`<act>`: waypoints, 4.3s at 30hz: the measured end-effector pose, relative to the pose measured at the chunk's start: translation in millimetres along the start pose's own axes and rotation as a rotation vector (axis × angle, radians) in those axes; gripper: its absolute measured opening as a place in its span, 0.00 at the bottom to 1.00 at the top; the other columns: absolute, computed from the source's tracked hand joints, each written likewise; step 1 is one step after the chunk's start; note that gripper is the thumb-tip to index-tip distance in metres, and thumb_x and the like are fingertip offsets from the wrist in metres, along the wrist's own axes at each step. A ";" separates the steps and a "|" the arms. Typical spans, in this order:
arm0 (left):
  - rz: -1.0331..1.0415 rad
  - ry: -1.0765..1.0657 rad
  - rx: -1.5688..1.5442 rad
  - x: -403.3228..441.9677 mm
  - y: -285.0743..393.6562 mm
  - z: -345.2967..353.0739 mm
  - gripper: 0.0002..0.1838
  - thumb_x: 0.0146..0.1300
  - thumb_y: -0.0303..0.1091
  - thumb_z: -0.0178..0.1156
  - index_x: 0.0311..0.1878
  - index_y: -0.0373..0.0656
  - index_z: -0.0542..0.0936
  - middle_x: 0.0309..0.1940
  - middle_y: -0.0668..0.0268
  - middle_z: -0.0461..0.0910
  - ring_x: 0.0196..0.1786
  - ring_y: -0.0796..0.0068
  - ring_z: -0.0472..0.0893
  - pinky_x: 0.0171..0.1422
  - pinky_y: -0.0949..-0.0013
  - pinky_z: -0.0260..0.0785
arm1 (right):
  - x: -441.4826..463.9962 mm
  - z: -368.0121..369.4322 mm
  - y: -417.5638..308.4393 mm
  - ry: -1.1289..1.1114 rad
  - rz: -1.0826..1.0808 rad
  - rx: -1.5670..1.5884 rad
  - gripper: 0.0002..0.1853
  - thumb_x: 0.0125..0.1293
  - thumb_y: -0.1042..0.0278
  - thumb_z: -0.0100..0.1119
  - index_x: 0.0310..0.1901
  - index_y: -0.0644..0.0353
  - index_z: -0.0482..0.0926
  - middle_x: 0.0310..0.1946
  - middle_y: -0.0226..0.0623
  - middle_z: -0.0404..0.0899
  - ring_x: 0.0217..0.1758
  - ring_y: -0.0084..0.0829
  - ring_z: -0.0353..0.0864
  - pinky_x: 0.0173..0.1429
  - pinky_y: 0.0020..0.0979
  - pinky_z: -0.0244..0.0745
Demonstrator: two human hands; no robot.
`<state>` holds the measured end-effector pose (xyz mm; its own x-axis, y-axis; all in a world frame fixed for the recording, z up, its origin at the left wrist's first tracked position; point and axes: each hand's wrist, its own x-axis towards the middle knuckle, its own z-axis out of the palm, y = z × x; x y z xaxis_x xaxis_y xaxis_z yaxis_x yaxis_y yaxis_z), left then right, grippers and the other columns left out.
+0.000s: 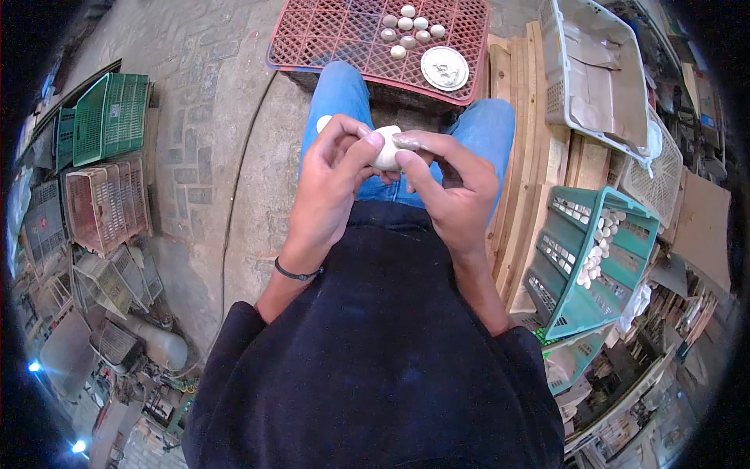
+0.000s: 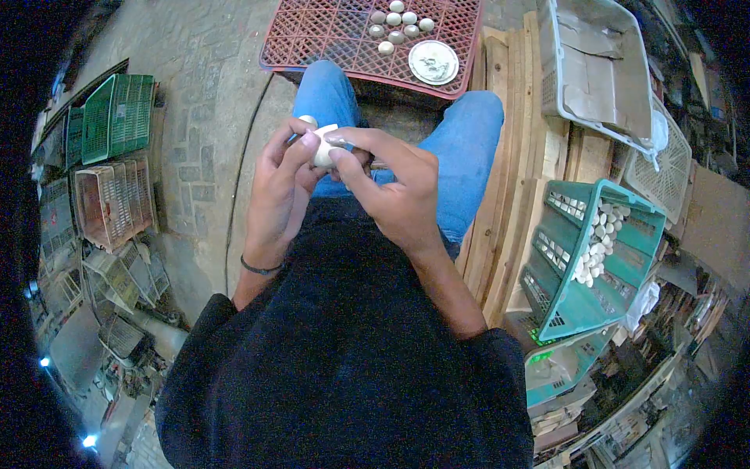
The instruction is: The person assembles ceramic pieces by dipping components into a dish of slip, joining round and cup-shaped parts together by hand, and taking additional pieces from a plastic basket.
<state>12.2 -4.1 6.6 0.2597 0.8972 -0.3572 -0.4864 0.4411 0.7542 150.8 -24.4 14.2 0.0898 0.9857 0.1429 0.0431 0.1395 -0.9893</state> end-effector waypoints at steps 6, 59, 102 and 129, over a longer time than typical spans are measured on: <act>0.016 -0.009 -0.015 0.3 -1.2 0.8 0.08 0.65 0.32 0.55 0.39 0.37 0.69 0.33 0.60 0.76 0.33 0.74 0.78 0.36 0.73 0.72 | -2.0 -3.3 -3.5 0.052 0.139 0.073 0.07 0.59 0.78 0.59 0.39 0.67 0.80 0.30 0.38 0.82 0.26 0.21 0.80 0.29 0.21 0.74; 0.196 0.064 0.209 -3.0 -2.8 3.7 0.15 0.58 0.23 0.61 0.48 0.30 0.71 0.44 0.59 0.74 0.48 0.71 0.77 0.52 0.73 0.70 | 4.9 -4.6 10.4 0.029 0.177 0.220 0.06 0.61 0.78 0.56 0.37 0.72 0.78 0.35 0.37 0.75 0.39 0.22 0.76 0.44 0.22 0.73; 0.314 0.083 0.307 10.1 -27.2 -10.6 0.15 0.58 0.19 0.59 0.48 0.31 0.69 0.44 0.58 0.75 0.49 0.70 0.77 0.52 0.72 0.72 | 4.5 7.5 38.9 0.142 0.310 0.503 0.05 0.61 0.81 0.55 0.38 0.69 0.77 0.37 0.33 0.76 0.40 0.21 0.75 0.45 0.24 0.72; 0.304 0.020 0.247 29.6 -38.5 -26.9 0.14 0.61 0.25 0.57 0.50 0.32 0.71 0.46 0.59 0.73 0.49 0.71 0.76 0.54 0.70 0.70 | 13.1 -108.4 114.5 0.549 0.373 0.306 0.09 0.68 0.67 0.51 0.33 0.62 0.73 0.22 0.25 0.68 0.24 0.17 0.67 0.29 0.21 0.66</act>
<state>16.2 6.0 -47.9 0.1175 0.9875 -0.1055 -0.3222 0.1383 0.9365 264.8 -5.9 -94.0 0.5332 0.7945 -0.2906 -0.3610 -0.0969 -0.9275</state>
